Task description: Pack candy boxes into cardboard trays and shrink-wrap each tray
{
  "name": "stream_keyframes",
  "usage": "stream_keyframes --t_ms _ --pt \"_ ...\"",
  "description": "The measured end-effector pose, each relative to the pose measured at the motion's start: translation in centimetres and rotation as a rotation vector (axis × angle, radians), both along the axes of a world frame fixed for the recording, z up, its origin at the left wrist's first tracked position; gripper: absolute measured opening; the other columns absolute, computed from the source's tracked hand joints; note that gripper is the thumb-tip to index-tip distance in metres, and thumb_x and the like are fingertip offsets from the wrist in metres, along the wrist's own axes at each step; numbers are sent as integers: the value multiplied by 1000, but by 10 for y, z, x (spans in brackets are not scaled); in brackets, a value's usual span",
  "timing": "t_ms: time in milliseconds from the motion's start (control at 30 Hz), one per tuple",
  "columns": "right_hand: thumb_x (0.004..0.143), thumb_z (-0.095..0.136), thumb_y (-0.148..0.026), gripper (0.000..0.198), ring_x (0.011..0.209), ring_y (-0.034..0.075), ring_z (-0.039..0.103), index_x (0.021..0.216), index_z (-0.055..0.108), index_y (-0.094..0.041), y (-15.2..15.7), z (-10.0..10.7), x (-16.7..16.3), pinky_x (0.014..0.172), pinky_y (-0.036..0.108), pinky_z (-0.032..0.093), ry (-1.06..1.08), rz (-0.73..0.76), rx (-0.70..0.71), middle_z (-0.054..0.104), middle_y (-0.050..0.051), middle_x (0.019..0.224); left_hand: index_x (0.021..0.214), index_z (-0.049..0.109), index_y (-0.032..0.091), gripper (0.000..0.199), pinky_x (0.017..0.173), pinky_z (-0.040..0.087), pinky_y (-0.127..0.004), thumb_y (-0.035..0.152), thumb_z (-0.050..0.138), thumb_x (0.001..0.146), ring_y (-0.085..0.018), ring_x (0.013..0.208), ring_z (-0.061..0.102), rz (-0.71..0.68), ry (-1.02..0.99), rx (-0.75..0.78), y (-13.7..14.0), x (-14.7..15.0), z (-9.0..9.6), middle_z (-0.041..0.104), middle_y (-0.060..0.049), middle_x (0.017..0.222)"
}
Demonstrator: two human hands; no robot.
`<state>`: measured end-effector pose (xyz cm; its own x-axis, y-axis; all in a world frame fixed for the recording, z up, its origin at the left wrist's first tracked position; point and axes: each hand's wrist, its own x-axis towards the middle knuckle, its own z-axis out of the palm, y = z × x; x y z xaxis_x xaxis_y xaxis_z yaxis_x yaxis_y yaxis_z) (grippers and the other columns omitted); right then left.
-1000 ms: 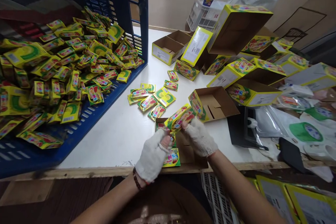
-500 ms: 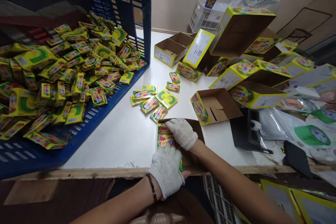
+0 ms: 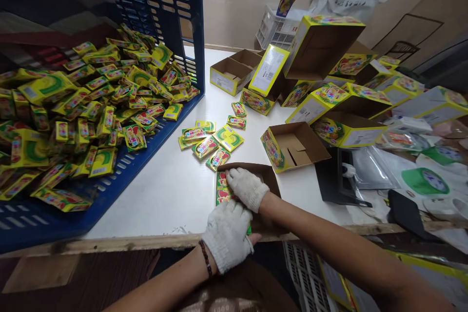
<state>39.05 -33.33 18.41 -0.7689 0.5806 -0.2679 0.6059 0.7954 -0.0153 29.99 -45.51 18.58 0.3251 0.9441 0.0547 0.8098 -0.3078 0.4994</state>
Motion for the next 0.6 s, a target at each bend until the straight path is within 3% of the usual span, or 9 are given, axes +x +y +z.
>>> stream_keyframes --t_ms 67,133,200,267,367,467,600 --pt "94 43 -8 31 100 26 57 119 60 -8 1 7 12 88 38 50 78 16 24 63 15 111 107 67 18 27 93 53 -44 32 59 86 -27 104 64 54 -231 235 -4 -12 -13 69 -12 107" --pt "96 41 -9 32 106 25 55 122 58 -8 0 11 21 93 37 48 215 8 50 61 16 117 118 62 21 30 100 51 -39 27 54 89 -23 114 61 278 -434 368 -4 -24 -26 66 -12 119" --pt "96 41 -11 33 110 24 53 126 56 -9 -2 9 23 95 38 47 296 51 47 59 16 121 131 54 21 42 107 46 -40 31 53 91 -23 124 56 555 -566 279 4 -34 -37 59 -11 133" --pt "96 45 -14 32 108 24 52 125 56 -11 -4 4 17 91 40 49 272 113 31 59 15 121 139 47 22 51 112 41 -40 36 52 90 -23 130 52 685 -671 58 15 -38 -45 55 -9 141" --pt "94 49 -16 28 102 27 53 119 58 -12 -8 -6 1 80 41 50 145 120 68 59 15 116 145 43 24 56 118 34 -38 36 48 90 -21 137 45 678 -790 -134 31 -37 -50 46 -4 149" --pt "92 50 -17 26 97 26 54 116 60 -13 -7 -9 -12 75 38 50 37 113 74 60 14 112 145 44 25 57 119 31 -37 36 48 89 -21 139 41 680 -842 -148 38 -35 -51 42 -1 152" --pt "86 55 -16 23 93 27 57 108 64 -11 1 1 -16 76 40 51 -18 92 -27 62 14 106 143 46 24 57 120 30 -36 40 49 89 -21 139 42 695 -889 -173 33 -36 -51 43 -1 151"
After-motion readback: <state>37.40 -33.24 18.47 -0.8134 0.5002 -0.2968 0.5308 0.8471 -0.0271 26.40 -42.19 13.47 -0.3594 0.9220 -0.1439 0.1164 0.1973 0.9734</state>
